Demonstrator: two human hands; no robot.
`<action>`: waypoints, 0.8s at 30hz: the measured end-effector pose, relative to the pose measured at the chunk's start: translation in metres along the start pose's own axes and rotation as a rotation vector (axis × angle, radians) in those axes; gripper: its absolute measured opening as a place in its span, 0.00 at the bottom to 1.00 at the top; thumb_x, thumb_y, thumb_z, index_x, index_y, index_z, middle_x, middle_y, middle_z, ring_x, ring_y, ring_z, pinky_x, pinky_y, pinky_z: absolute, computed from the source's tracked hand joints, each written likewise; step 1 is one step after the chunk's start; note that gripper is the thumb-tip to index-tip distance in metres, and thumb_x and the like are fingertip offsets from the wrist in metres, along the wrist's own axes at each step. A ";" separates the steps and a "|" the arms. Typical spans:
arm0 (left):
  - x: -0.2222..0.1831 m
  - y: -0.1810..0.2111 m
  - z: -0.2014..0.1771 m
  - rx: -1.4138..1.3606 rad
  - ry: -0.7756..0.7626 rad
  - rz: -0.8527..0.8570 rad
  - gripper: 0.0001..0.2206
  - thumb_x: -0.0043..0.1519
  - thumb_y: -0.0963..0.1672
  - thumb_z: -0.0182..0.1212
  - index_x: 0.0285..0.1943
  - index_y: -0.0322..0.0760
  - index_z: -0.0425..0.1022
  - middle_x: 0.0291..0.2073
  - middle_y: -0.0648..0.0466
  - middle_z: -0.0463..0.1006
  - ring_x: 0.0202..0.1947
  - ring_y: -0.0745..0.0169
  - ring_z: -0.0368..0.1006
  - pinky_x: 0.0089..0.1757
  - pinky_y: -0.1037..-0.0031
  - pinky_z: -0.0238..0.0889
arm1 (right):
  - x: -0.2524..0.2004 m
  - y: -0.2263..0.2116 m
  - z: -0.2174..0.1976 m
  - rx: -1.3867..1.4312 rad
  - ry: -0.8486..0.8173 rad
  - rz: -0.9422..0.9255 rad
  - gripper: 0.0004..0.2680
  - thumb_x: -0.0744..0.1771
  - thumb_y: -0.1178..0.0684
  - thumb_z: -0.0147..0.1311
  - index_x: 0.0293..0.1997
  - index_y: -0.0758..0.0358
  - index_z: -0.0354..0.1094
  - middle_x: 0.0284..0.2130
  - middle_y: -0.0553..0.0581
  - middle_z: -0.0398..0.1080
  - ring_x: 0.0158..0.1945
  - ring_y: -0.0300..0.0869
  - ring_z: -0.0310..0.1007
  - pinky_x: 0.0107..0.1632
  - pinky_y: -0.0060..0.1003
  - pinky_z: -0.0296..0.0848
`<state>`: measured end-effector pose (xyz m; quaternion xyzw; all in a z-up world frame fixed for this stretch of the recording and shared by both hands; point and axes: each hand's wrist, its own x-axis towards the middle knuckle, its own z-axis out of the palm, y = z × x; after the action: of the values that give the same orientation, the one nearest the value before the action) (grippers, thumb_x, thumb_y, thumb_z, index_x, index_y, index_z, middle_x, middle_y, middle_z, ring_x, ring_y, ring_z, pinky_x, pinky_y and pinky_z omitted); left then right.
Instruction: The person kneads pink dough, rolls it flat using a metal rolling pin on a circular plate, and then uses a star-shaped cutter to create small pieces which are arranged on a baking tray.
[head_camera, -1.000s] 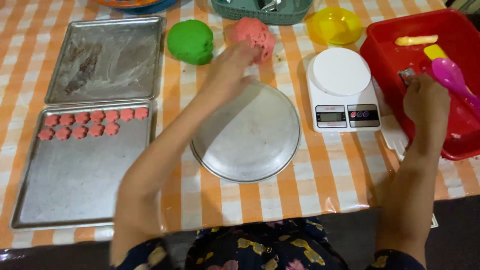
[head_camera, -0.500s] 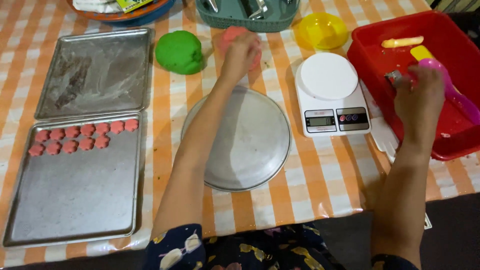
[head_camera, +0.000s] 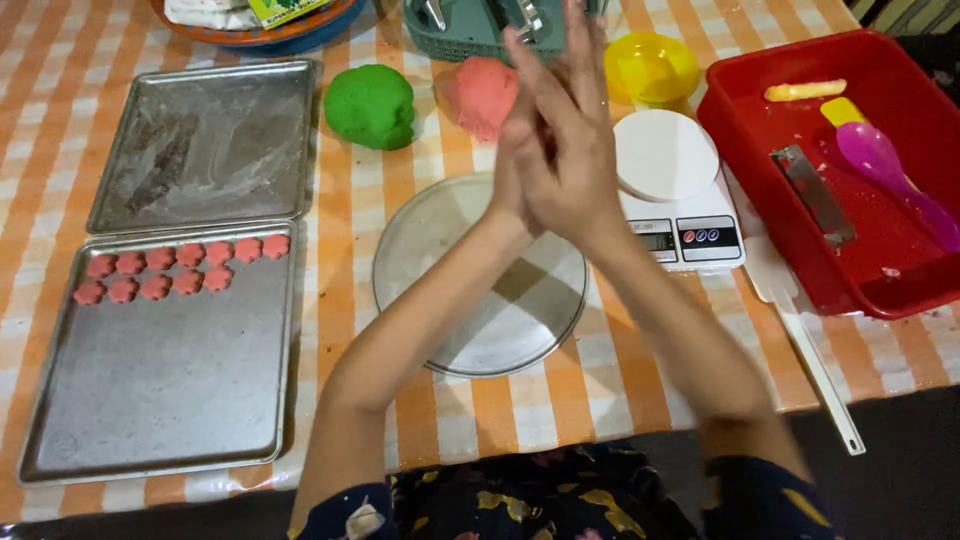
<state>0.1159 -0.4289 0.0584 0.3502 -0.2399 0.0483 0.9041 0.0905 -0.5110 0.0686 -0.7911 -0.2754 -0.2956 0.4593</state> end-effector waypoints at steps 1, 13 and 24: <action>0.001 0.003 -0.009 -0.001 -0.001 0.004 0.12 0.70 0.47 0.42 0.37 0.41 0.67 0.30 0.57 0.66 0.34 0.67 0.62 0.40 0.75 0.60 | 0.003 -0.004 0.013 0.000 -0.001 -0.004 0.21 0.73 0.32 0.35 0.70 0.52 0.45 0.69 0.54 0.37 0.75 0.48 0.36 0.78 0.55 0.45; -0.009 0.047 -0.038 0.127 0.093 -0.026 0.30 0.71 0.56 0.42 0.81 0.53 0.43 0.83 0.54 0.38 0.84 0.57 0.30 0.72 0.43 0.15 | 0.037 0.068 0.011 0.779 0.442 0.514 0.17 0.67 0.36 0.48 0.19 0.51 0.59 0.12 0.44 0.53 0.13 0.31 0.50 0.16 0.29 0.48; -0.036 0.159 -0.021 0.228 -0.007 0.448 0.11 0.78 0.48 0.57 0.68 0.53 0.70 0.69 0.59 0.69 0.73 0.63 0.58 0.69 0.61 0.45 | -0.009 0.167 -0.068 -0.435 0.143 0.675 0.07 0.73 0.57 0.40 0.49 0.58 0.68 0.44 0.58 0.75 0.47 0.48 0.77 0.43 0.39 0.77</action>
<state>0.0517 -0.2925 0.1251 0.3880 -0.3076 0.2730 0.8248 0.1878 -0.6439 -0.0043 -0.8931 0.1014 -0.2338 0.3707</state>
